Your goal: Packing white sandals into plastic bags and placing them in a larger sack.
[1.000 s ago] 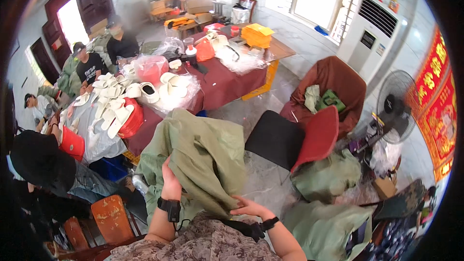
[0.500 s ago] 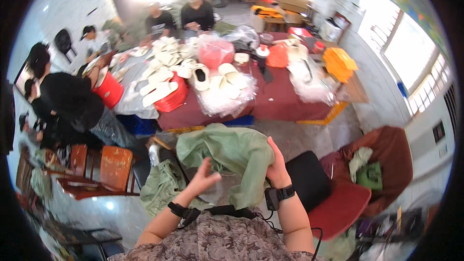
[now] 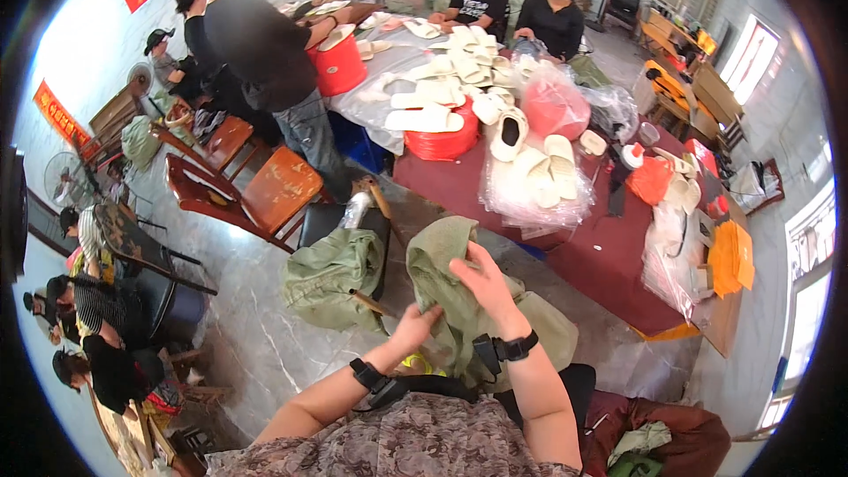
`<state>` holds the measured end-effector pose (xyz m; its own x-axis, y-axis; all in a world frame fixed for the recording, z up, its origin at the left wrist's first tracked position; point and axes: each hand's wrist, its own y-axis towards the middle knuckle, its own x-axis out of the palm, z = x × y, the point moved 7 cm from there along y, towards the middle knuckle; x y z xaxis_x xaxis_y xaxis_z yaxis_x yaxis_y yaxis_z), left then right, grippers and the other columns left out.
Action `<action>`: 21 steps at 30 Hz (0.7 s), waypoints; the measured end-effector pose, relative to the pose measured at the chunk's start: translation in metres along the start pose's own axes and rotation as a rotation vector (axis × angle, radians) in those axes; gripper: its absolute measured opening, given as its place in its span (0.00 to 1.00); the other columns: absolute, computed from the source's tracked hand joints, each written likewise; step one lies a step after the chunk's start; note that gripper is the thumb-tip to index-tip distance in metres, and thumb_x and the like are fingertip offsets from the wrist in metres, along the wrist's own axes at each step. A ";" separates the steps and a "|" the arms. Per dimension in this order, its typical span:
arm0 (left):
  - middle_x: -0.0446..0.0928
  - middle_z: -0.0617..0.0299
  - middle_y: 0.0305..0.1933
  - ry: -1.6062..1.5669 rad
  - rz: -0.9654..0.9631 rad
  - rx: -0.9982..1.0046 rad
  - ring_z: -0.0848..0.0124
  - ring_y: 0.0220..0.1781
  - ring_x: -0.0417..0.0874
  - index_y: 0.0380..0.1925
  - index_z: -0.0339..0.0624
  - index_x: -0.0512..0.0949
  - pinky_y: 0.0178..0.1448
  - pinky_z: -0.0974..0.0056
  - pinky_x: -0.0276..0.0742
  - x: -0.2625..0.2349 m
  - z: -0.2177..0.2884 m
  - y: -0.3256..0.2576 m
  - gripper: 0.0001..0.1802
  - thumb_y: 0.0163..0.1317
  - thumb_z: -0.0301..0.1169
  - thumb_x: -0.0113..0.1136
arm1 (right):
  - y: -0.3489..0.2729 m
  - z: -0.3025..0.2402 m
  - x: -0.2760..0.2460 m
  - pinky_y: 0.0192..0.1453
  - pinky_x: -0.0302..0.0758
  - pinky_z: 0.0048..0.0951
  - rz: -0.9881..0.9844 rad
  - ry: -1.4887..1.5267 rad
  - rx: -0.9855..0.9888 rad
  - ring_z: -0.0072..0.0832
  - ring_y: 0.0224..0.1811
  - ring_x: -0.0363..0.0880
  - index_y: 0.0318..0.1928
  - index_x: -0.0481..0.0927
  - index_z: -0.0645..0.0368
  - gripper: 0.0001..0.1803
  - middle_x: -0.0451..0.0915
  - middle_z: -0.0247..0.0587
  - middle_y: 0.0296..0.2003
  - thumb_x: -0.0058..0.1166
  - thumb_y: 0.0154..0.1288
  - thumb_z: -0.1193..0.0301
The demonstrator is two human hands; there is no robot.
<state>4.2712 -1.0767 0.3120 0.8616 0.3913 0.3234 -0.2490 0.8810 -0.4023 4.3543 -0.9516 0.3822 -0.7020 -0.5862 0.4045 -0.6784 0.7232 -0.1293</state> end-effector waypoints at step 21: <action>0.82 0.56 0.46 0.202 0.355 0.246 0.69 0.47 0.81 0.50 0.33 0.76 0.52 0.64 0.76 -0.178 0.092 0.049 0.22 0.60 0.35 0.66 | 0.022 -0.001 -0.109 0.60 0.69 0.38 0.557 -1.044 -0.080 0.38 0.56 0.73 0.60 0.69 0.65 0.35 0.75 0.49 0.54 0.67 0.53 0.67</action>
<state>4.0646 -1.0787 0.3134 0.7673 0.6410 0.0197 -0.6196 0.7489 -0.2353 4.4160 -0.8718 0.3362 -0.7583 -0.1708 -0.6292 -0.2340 0.9721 0.0181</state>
